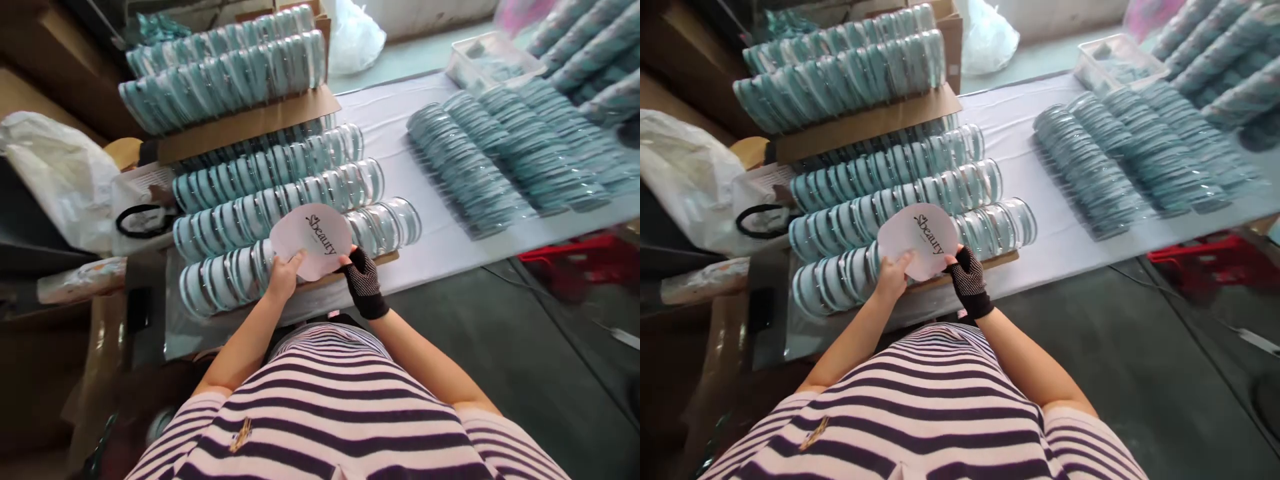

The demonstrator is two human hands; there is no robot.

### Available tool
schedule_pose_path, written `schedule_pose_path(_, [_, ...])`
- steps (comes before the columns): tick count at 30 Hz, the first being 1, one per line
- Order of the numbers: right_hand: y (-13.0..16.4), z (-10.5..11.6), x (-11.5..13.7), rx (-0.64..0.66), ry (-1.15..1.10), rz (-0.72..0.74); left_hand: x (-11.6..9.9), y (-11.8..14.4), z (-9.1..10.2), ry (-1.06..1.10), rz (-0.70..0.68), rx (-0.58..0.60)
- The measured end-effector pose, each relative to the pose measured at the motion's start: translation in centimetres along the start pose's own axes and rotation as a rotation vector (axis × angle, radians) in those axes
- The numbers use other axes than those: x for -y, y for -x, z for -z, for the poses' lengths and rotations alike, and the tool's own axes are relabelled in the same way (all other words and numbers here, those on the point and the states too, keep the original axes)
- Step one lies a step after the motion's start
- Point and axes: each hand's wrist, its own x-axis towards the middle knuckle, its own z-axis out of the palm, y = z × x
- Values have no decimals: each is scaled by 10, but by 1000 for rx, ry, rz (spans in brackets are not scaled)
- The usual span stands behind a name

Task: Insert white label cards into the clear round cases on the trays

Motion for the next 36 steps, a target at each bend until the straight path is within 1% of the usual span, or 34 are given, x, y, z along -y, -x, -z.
schedule_pose_path(1, [-3,2,-2,-27,24,-4,3,1,-8,2,2,-6])
schedule_pose_path(2, [-6,6,-4,-56,52,-4,5,3,-18,-19,-12,13])
schedule_pose_path(4, [-13,23,-7,-126,104,-7,7,8,-39,-100,-52,122])
schedule_pose_path(5, [-16,36,-8,-178,124,-29,7,10,-51,-136,-68,193])
schedule_pose_path(7, [-21,73,-8,-336,158,-81,5,10,-77,-166,-90,306])
schedule_pose_path(8, [-22,96,-8,-436,196,-90,4,7,-91,-144,-94,324])
schedule_pose_path(10, [-23,148,-6,-642,377,-45,-1,-4,-123,-16,-73,280])
schedule_pose_path(11, [-21,174,-4,-719,517,-2,-5,-13,-141,73,-37,248])
schedule_pose_path(12, [-19,197,-3,-762,667,38,-8,-23,-159,166,14,224])
schedule_pose_path(13, [-16,217,-2,-760,813,68,-12,-33,-178,254,68,210])
schedule_pose_path(14, [-13,233,0,-728,939,86,-15,-43,-196,327,119,209])
schedule_pose_path(15, [-10,244,1,-672,1039,91,-17,-53,-214,380,165,219])
schedule_pose_path(16, [-8,250,2,-604,1118,85,-17,-61,-230,418,200,220])
schedule_pose_path(18, [-5,253,5,-463,1234,57,-14,-72,-254,457,256,199])
schedule_pose_path(19, [-6,251,6,-400,1276,40,-10,-76,-262,464,282,177])
schedule_pose_path(21, [-11,244,10,-295,1333,-4,-1,-78,-270,474,322,115])
schedule_pose_path(23, [-24,237,15,-228,1379,-51,6,-77,-270,495,344,79])
schedule_pose_path(25, [-41,232,25,-164,1428,-74,11,-75,-265,518,351,82])
schedule_pose_path(28, [-63,232,48,-42,1502,-28,13,-75,-260,525,352,97])
schedule_pose_path(30, [-68,236,64,32,1539,-31,14,-77,-259,527,361,87])
schedule_pose_path(32, [-67,239,73,82,1559,-75,16,-79,-260,538,376,74])
schedule_pose_path(34, [-66,235,70,108,1555,-92,17,-80,-260,552,389,69])
schedule_pose_path(36, [-69,224,54,120,1535,-65,17,-81,-261,565,396,65])
